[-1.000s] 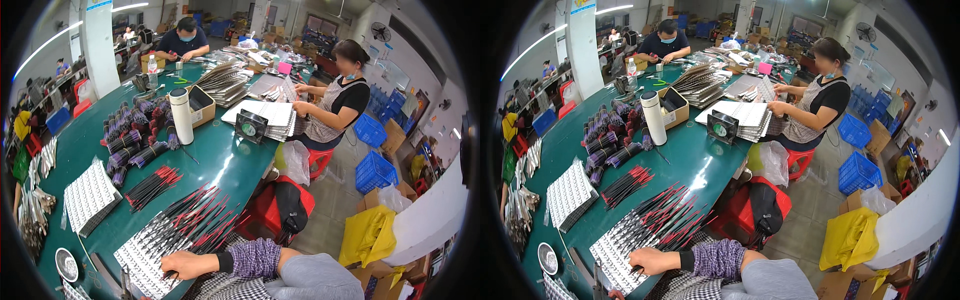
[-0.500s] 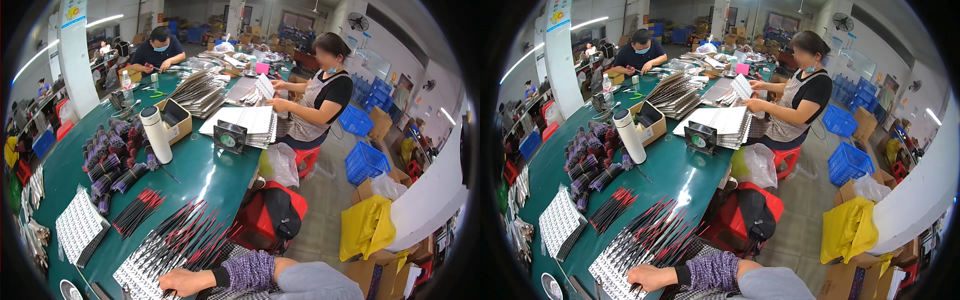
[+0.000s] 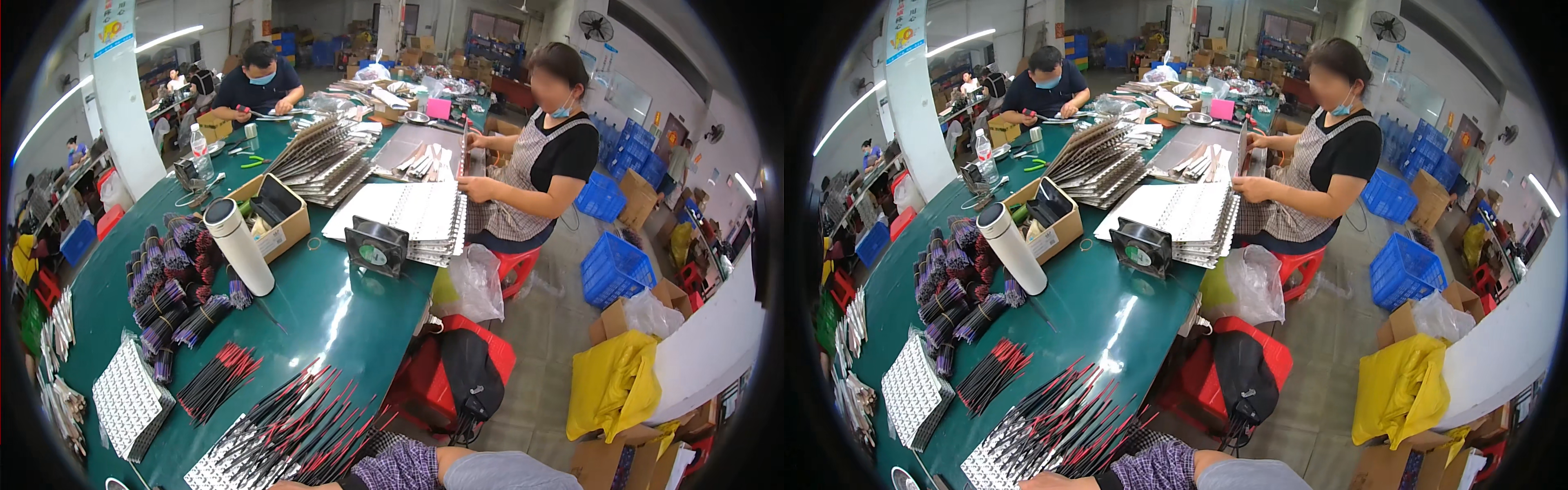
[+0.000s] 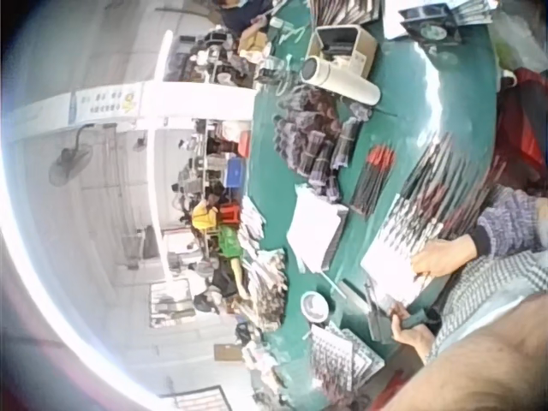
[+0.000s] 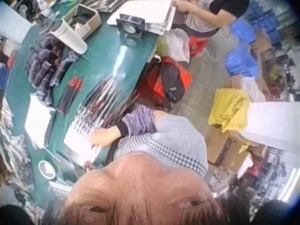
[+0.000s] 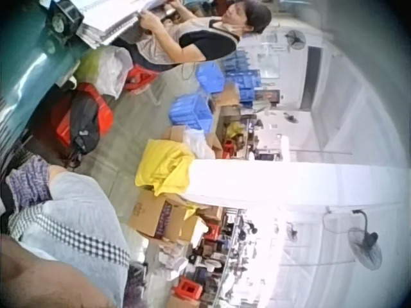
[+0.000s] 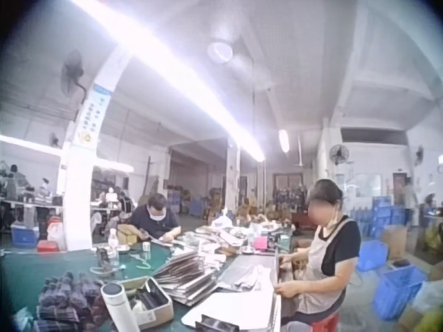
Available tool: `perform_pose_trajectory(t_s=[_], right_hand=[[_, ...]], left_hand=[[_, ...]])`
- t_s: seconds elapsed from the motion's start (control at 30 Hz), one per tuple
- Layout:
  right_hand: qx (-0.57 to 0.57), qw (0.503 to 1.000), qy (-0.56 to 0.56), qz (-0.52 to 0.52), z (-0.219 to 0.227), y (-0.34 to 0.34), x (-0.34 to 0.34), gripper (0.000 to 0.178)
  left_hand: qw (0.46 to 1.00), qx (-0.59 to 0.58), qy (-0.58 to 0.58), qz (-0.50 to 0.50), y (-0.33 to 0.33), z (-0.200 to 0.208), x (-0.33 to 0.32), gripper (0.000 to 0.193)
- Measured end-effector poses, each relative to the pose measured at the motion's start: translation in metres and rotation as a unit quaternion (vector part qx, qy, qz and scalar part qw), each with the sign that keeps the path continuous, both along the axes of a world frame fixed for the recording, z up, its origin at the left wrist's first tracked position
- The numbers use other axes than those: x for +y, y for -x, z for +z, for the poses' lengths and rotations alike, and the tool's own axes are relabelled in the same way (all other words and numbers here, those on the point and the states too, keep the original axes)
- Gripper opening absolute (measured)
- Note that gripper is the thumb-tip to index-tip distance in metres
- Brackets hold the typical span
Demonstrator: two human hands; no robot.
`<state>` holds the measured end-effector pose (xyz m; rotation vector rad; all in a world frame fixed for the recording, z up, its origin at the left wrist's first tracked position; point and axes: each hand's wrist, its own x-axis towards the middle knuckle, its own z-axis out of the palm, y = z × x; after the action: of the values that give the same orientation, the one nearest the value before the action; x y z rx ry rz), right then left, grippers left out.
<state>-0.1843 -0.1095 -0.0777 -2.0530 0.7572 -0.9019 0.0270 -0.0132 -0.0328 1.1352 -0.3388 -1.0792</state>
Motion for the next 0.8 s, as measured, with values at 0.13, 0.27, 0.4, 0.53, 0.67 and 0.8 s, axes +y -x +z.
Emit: perform_pose_trajectory(t_s=[0.13,0.27,0.4,0.53,0.67,0.8], right_hand=[[-0.015,0.999,0.041,0.002,0.016,0.001,-0.001,0.023],[-0.049,0.998,0.033,-0.013,0.0,0.0,0.0,0.022],[-0.028,0.999,0.034,0.001,-0.001,-0.002,0.002,0.02],[-0.011,0.999,0.045,0.009,-0.001,-0.003,0.003,0.024],[-0.062,0.993,0.1,-0.007,-0.021,-0.009,0.002,0.028],[-0.034,0.997,0.067,-0.008,-0.011,-0.005,0.001,0.029]], left_hand=[[0.999,-0.011,-0.019,0.031,0.0,0.006,-0.001,0.021],[0.996,0.002,-0.048,0.071,0.005,0.005,-0.004,0.019],[0.996,0.007,-0.045,0.077,0.006,0.004,-0.003,0.02],[0.999,0.007,-0.016,0.029,0.008,0.008,-0.001,0.023],[1.0,-0.01,-0.013,0.008,0.001,0.004,-0.001,0.028],[1.0,0.003,0.011,-0.003,0.005,0.005,-0.001,0.029]])
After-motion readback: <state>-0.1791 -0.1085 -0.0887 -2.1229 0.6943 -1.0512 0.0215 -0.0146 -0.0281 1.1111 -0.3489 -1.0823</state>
